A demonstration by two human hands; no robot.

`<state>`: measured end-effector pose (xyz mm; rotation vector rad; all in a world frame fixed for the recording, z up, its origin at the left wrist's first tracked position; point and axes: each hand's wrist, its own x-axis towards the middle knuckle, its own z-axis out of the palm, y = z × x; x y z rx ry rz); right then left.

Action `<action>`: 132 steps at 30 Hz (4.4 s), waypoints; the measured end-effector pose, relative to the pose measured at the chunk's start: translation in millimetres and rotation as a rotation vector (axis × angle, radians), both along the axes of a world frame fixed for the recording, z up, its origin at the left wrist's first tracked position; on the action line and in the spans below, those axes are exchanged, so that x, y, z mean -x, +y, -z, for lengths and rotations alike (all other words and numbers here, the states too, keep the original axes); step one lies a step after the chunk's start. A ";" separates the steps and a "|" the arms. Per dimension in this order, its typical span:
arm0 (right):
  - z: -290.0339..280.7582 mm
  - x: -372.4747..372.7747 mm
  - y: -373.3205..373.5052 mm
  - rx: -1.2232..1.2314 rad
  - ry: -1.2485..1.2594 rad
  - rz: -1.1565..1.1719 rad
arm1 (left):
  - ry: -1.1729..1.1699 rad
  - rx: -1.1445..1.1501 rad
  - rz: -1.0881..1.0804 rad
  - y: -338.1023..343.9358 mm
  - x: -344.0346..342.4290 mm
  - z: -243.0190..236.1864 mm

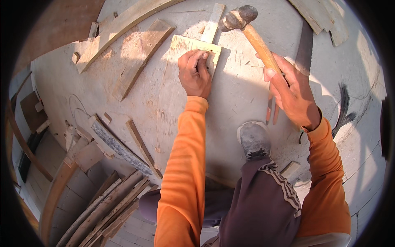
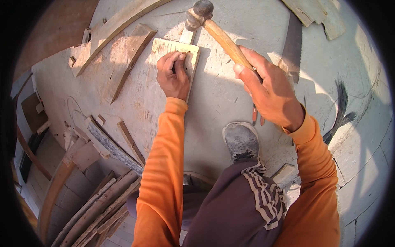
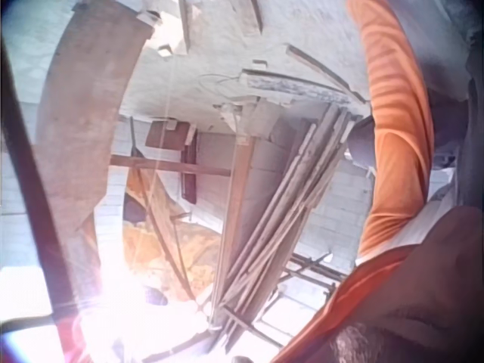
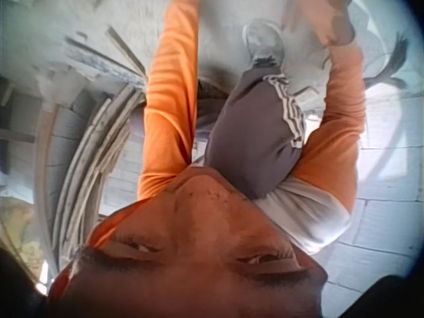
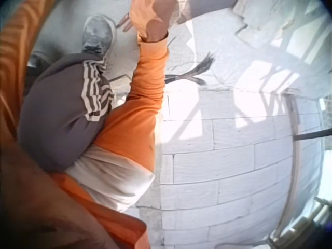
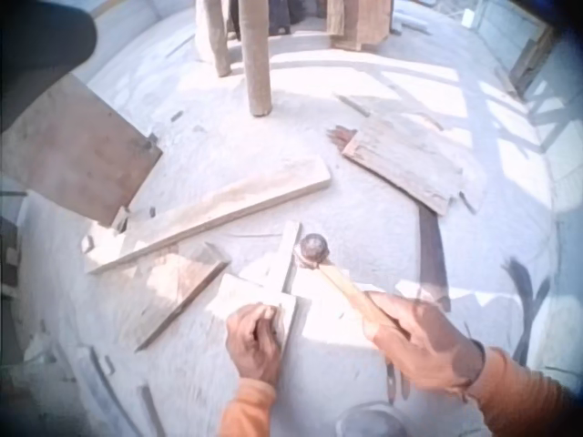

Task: The person saws a piece of wood, holds the cut pieces together, and then nails them using a hammer.

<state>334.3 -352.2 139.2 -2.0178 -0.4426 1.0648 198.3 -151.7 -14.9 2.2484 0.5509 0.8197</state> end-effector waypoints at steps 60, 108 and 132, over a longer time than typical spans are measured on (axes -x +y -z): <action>55.1 30.0 18.7 -0.143 -0.599 -0.281 | -0.063 0.057 -0.097 -4.8 -7.4 1.8; 34.3 41.4 21.7 -0.038 -0.701 -0.408 | 0.195 0.031 -0.336 -19.5 -10.8 -1.8; 79.4 52.7 6.0 -0.169 -0.831 -0.383 | 0.196 0.086 -0.339 -23.2 -10.4 -3.3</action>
